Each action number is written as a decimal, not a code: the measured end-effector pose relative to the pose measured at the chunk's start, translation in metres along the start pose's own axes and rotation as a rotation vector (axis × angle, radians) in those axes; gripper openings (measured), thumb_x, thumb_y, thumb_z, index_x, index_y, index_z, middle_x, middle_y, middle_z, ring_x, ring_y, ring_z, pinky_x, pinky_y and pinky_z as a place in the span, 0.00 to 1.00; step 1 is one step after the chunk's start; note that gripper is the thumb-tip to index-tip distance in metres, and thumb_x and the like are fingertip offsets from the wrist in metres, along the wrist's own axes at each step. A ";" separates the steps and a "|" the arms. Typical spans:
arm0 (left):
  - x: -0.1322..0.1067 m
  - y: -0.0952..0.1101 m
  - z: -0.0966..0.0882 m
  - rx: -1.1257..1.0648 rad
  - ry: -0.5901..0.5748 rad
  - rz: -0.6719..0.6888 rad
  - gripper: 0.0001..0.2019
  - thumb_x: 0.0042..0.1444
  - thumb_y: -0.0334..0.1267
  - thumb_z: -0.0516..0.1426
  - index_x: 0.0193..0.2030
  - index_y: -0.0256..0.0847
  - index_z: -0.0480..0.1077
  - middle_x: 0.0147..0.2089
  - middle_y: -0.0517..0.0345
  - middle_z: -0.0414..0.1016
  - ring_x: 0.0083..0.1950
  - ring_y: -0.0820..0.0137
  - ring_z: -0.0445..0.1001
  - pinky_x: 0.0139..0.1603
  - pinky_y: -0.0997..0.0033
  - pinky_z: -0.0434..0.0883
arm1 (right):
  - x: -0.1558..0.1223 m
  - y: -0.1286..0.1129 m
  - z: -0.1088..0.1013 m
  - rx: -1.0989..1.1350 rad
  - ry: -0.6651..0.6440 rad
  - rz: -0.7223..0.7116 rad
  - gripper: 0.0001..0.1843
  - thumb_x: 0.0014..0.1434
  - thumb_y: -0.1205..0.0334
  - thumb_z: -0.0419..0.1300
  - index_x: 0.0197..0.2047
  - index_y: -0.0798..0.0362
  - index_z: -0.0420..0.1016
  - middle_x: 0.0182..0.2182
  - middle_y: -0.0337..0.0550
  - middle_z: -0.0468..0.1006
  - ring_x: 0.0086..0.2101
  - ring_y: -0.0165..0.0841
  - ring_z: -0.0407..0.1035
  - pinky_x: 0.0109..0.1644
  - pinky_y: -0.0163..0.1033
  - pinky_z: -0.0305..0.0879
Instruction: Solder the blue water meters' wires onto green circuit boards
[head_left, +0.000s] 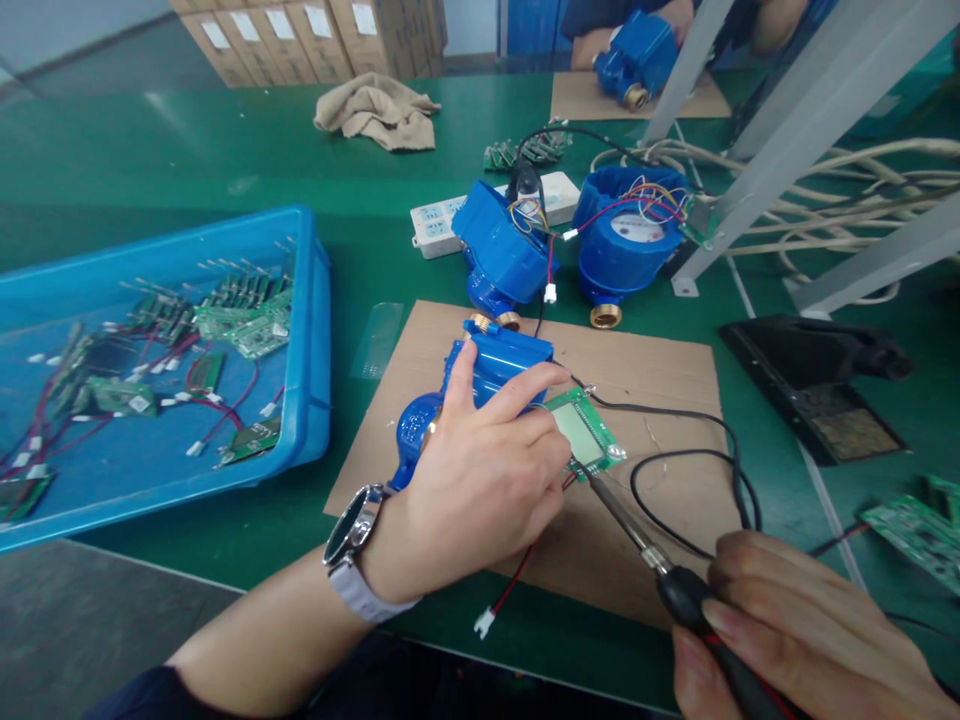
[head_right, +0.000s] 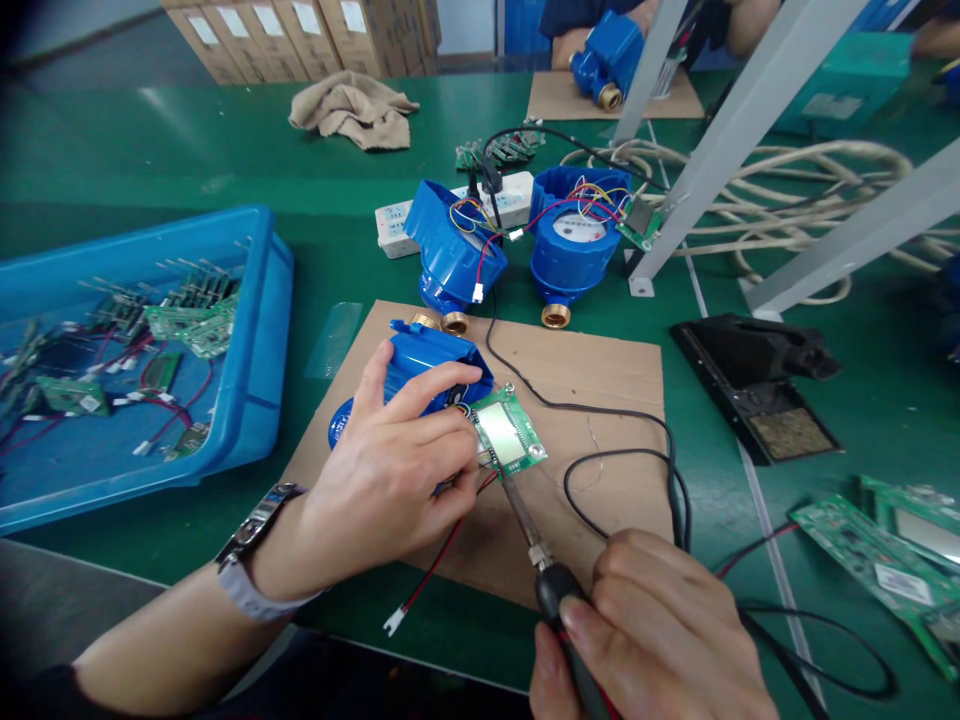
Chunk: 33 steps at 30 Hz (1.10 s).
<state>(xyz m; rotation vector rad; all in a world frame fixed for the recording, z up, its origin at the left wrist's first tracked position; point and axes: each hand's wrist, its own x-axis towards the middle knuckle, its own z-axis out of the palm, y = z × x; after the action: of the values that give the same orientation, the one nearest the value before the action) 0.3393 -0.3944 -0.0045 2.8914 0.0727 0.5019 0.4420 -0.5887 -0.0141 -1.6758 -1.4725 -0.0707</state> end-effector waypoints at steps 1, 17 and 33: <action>0.000 0.000 0.000 0.001 0.001 0.002 0.08 0.57 0.32 0.53 0.27 0.40 0.69 0.32 0.60 0.77 0.64 0.62 0.63 0.69 0.37 0.30 | 0.003 0.000 0.001 -0.014 -0.013 -0.034 0.12 0.46 0.77 0.59 0.30 0.51 0.68 0.18 0.31 0.66 0.20 0.25 0.60 0.25 0.33 0.62; 0.000 0.000 -0.001 -0.003 -0.019 -0.007 0.09 0.58 0.33 0.53 0.27 0.40 0.68 0.31 0.60 0.76 0.64 0.63 0.62 0.69 0.39 0.32 | 0.019 -0.005 0.002 -0.130 -0.117 -0.177 0.10 0.51 0.77 0.55 0.29 0.52 0.64 0.15 0.32 0.66 0.18 0.24 0.62 0.22 0.32 0.58; 0.000 0.000 0.000 0.035 -0.019 0.004 0.07 0.56 0.33 0.53 0.27 0.40 0.69 0.31 0.61 0.76 0.64 0.64 0.61 0.69 0.39 0.31 | 0.019 -0.006 0.003 -0.164 -0.165 -0.207 0.08 0.54 0.76 0.55 0.34 0.53 0.65 0.16 0.34 0.69 0.19 0.26 0.63 0.23 0.34 0.62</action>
<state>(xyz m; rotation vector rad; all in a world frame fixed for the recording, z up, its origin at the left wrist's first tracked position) 0.3399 -0.3941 -0.0048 2.9301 0.0738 0.4788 0.4408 -0.5727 -0.0022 -1.6852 -1.8039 -0.1730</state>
